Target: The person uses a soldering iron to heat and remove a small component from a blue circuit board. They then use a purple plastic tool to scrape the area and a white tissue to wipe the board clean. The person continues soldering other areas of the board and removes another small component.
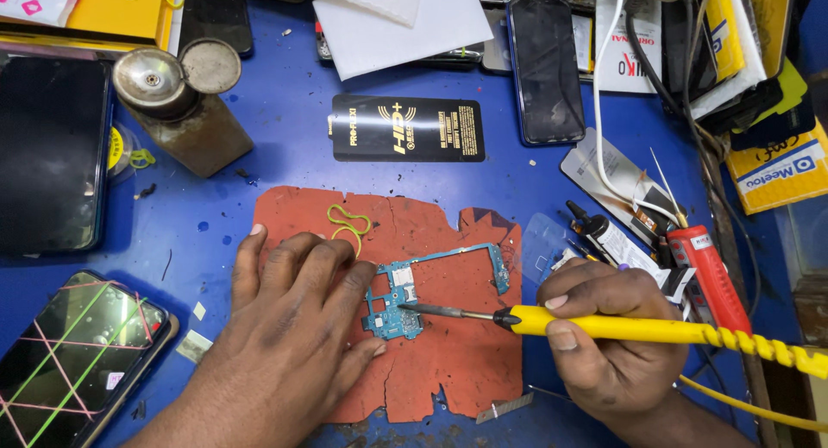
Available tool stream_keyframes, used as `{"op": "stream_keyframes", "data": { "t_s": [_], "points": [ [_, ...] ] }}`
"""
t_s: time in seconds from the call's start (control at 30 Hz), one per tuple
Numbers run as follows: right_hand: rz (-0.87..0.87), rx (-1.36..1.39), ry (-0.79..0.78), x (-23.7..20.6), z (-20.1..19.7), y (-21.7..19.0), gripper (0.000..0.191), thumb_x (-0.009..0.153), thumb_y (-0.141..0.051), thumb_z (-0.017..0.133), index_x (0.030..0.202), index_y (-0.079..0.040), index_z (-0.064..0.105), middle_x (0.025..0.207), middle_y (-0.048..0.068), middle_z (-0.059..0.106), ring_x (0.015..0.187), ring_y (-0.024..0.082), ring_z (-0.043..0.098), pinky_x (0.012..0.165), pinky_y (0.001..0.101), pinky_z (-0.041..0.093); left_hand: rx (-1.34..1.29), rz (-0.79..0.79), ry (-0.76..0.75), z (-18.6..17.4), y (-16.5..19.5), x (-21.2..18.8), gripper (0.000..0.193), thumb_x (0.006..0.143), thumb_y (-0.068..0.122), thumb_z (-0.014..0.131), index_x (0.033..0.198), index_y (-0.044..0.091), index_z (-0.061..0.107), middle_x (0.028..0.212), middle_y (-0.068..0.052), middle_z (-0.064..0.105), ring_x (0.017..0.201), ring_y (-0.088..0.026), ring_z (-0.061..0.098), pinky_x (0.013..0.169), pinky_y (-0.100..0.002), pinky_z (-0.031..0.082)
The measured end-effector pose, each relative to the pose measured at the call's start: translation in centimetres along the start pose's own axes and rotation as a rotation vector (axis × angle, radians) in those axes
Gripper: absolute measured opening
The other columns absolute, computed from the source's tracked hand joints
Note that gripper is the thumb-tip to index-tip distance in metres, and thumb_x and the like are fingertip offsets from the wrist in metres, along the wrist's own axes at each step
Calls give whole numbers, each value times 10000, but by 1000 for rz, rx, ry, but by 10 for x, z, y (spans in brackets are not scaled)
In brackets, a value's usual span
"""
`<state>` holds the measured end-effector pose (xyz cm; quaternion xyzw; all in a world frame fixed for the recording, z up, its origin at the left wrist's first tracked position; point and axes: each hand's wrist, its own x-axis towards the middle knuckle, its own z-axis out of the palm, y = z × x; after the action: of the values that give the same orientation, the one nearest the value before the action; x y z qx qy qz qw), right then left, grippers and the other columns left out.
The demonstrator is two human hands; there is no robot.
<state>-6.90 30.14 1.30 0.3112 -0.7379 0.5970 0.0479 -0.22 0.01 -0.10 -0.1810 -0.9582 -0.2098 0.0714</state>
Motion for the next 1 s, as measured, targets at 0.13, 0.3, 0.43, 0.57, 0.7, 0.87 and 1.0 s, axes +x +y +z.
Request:
{"op": "stream_keyframes", "data": {
  "t_s": [0.13,0.3,0.43,0.57,0.7,0.87,1.0],
  "points": [
    [9,-18,-11,0,-1,0,167,977,-40,640,1111,-38,541,877,89,656,700,132,652,705,301,554,35,13,4,1,0,0,653,818,474,702,1300,57,558,1351,-197,481,1342,-393,407,1165,-726,149],
    [0,-40,-15,0,0,0,166,983,-47,641,1113,-38,538,892,95,653,715,138,652,729,311,553,34,14,20,0,0,0,663,812,463,703,1309,49,557,1358,-199,480,1344,-397,403,1165,-717,155],
    [-1,-11,-7,0,0,0,169,989,-53,647,1117,-37,538,876,93,659,711,135,659,714,302,558,7,-2,-7,-1,1,0,673,797,464,720,1297,45,557,1343,-183,485,1343,-390,404,1163,-724,154],
    [13,-18,-13,0,-1,0,169,982,-52,652,1112,-31,547,865,98,663,689,128,643,695,295,546,8,-1,-9,-2,2,1,669,789,458,727,1293,52,557,1330,-181,483,1334,-389,407,1156,-727,160],
    [12,-10,-4,0,0,0,166,992,-59,652,1115,-36,542,838,100,662,693,123,649,685,285,556,-2,0,2,-3,2,1,668,788,443,733,1297,50,551,1336,-175,484,1331,-390,409,1159,-717,170],
    [17,-21,-10,0,-1,-1,161,998,-64,643,1115,-38,536,857,103,660,702,125,647,695,288,556,-7,1,8,-3,2,1,672,786,441,733,1303,52,551,1336,-177,485,1331,-389,408,1160,-720,168],
    [32,-5,-22,0,-1,-2,166,992,-62,639,1118,-33,534,884,105,659,699,124,640,701,293,547,-3,6,13,-2,2,1,677,793,443,731,1310,46,550,1347,-180,485,1338,-387,410,1164,-720,170]
  ]
}}
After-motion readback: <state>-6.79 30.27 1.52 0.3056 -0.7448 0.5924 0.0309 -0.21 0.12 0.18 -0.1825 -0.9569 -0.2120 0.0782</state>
